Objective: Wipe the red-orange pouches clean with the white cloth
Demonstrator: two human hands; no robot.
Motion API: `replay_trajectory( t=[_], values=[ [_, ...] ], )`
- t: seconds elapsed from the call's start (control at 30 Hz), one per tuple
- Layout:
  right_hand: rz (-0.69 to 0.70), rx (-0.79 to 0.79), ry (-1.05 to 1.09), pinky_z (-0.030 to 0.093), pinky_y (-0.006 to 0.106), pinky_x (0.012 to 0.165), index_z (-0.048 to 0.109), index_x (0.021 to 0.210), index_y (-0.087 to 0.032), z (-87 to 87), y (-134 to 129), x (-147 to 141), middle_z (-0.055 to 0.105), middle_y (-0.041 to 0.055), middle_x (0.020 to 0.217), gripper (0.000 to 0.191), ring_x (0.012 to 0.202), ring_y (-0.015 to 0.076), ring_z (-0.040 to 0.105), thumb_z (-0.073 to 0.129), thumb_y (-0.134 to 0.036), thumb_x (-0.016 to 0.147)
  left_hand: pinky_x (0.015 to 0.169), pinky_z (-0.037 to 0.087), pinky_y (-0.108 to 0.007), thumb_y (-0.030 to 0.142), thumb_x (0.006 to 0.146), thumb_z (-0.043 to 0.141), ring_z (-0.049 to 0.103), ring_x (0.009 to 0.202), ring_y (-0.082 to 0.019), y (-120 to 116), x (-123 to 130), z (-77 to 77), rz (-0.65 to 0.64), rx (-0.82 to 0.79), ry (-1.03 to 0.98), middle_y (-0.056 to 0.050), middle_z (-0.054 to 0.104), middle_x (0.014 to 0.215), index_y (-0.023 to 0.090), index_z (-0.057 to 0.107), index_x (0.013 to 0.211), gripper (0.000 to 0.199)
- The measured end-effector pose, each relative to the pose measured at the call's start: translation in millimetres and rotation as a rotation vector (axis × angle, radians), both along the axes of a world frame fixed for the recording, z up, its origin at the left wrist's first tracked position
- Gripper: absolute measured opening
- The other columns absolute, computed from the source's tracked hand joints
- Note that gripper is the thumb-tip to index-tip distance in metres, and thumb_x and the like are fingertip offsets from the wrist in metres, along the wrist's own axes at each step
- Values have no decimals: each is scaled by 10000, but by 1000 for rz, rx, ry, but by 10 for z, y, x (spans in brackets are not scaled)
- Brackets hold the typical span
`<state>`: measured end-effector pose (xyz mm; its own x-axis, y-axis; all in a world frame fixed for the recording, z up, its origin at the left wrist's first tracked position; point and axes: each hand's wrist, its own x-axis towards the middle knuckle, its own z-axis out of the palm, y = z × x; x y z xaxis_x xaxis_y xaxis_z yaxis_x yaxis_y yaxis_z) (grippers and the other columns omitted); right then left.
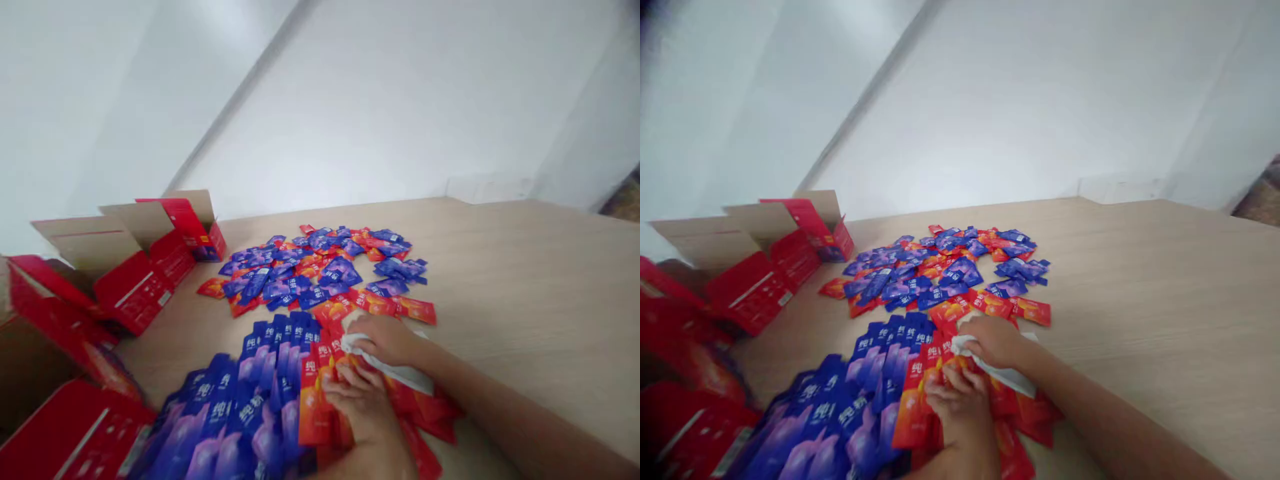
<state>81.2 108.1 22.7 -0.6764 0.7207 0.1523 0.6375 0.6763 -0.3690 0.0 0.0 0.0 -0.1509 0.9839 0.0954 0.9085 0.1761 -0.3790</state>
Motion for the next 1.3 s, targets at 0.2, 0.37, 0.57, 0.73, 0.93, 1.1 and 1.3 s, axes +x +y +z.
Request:
replay_trajectory(
  t=[0.2, 0.37, 0.57, 0.73, 0.93, 1.1, 1.3],
  values=[
    [15, 12, 68, 405, 299, 825, 625, 1029, -201, 147, -31, 33, 658, 53, 1010, 234, 933, 198, 575, 457, -289, 890, 839, 451, -600, 78, 830, 462, 585, 1039, -408, 10, 6, -50, 0, -11, 10, -202, 585, 1243, 196, 644, 1149, 386],
    [138, -29, 47, 404, 284, 795, 629, 1020, -205, 146, -136, -57, 652, 47, 967, 212, 888, 190, 576, 515, -272, 854, 826, 457, -600, 38, 835, 432, 585, 1035, -408, 29, 11, -106, -5, -10, 88, -181, 592, 1234, 244, 641, 1155, 435],
    [-51, 16, -44, 405, 294, 747, 621, 964, -198, 74, -45, -10, 639, 60, 943, 196, 870, 205, 570, 468, -286, 879, 808, 472, -588, 57, 840, 428, 590, 1024, -406, 30, 10, -160, -8, 1, 158, -151, 597, 1234, 280, 640, 1152, 438],
    [17, 10, 48, 395, 285, 794, 618, 1023, -199, 156, -108, -42, 644, 55, 1002, 219, 925, 195, 563, 485, -275, 866, 828, 452, -616, 78, 860, 418, 579, 1042, -409, 78, 31, -230, 29, -3, 87, -147, 590, 1244, 284, 658, 1126, 413],
    [31, -27, 15, 393, 277, 749, 627, 1017, -212, 113, -160, -107, 653, 47, 950, 218, 870, 190, 574, 491, -282, 863, 822, 465, -593, 59, 859, 418, 591, 1027, -396, 87, 30, -217, 50, 44, 91, -144, 610, 1217, 279, 641, 1154, 431],
    [-94, -2, -31, 396, 286, 754, 626, 969, -202, 58, -43, -34, 652, 58, 962, 198, 885, 204, 580, 480, -285, 863, 826, 454, -613, 60, 851, 419, 580, 1041, -406, 59, 12, -213, 4, 0, 74, -152, 589, 1243, 262, 650, 1138, 420],
    [13, 6, 75, 392, 280, 794, 618, 1035, -215, 174, -166, -95, 650, 43, 998, 226, 913, 189, 569, 503, -282, 853, 827, 465, -594, 44, 847, 427, 582, 1035, -401, 68, 26, -158, 25, 47, 78, -142, 616, 1203, 256, 669, 1111, 416]
  ],
)
